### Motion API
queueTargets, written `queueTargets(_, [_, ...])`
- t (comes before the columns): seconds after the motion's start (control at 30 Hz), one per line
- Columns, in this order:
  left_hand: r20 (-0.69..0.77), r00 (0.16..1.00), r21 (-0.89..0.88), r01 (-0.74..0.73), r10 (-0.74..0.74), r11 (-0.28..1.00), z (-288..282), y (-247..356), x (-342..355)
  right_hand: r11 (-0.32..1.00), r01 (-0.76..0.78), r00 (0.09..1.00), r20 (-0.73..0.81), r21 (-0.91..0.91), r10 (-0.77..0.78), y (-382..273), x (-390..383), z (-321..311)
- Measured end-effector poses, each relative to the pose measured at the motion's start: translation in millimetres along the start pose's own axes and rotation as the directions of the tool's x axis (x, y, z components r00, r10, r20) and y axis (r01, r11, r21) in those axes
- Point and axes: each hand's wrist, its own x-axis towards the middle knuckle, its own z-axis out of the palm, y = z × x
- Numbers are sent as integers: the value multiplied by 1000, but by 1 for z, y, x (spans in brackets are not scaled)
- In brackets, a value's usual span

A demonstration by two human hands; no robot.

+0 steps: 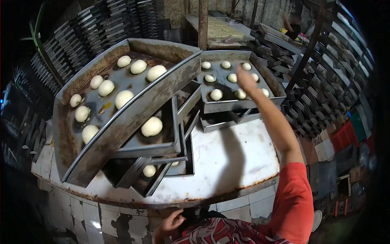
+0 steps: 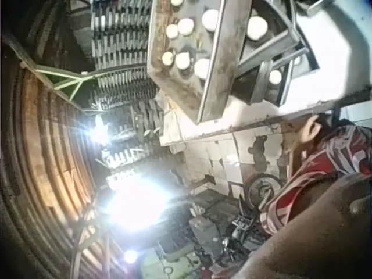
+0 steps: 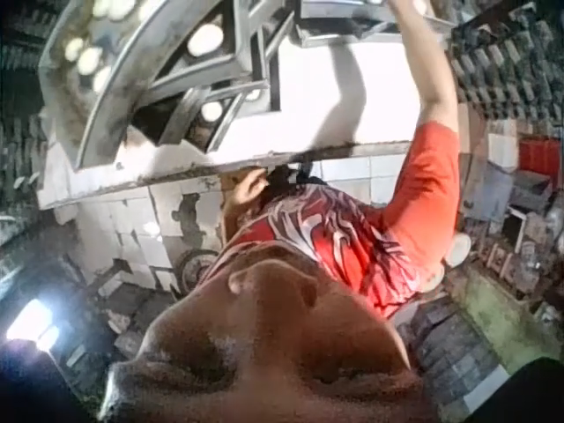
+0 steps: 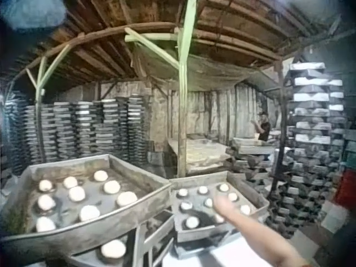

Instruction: The recorder takes portions of dough, fills them with a yellow paste using a spoon, seals them, and arranges them on stacked metal baking trays.

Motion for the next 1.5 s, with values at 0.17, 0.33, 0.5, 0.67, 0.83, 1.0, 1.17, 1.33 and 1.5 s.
queueTargets(0.17, [100, 995, -9, 25, -24, 1000, -8, 55, 27, 921, 272, 931, 320, -280, -177, -4, 10, 2])
queueTargets(0.33, [228, 890, -60, -392, 395, 918, 29, 132, 115, 998, -9, 994, 113, 63, 2, 43, -1, -55])
queueTargets(0.5, [-540, 545, 242, -628, 641, 739, 55, 206, 209, 903, -211, 913, -254, 374, 319, 128, -40, -64])
queueTargets(0.67, [-822, 531, -200, -608, 206, 768, 56, 258, 317, 352, -296, 852, 79, 888, 518, 257, -48, -6])
queueTargets(0.83, [-926, 375, -312, -696, -43, 647, 53, 274, 377, -425, -197, 884, 348, 884, 313, 234, -57, 39])
queueTargets(1.0, [-937, 150, 48, -838, 315, 544, 60, 277, 376, -372, -98, 898, 242, 923, 367, 234, -61, 25])
queueTargets(1.17, [-910, 376, -271, -860, 177, 433, 106, 360, 329, -121, -62, 884, 111, 991, 454, 255, -83, -65])
queueTargets(1.33, [-847, 284, -153, -939, 449, 307, 120, 427, 255, -197, -55, 803, 160, 979, 574, 265, -77, -170])
queueTargets(1.5, [-818, 224, 54, -887, 529, 459, 89, 498, 120, -150, 33, 847, 52, 988, 529, 333, -20, -203])
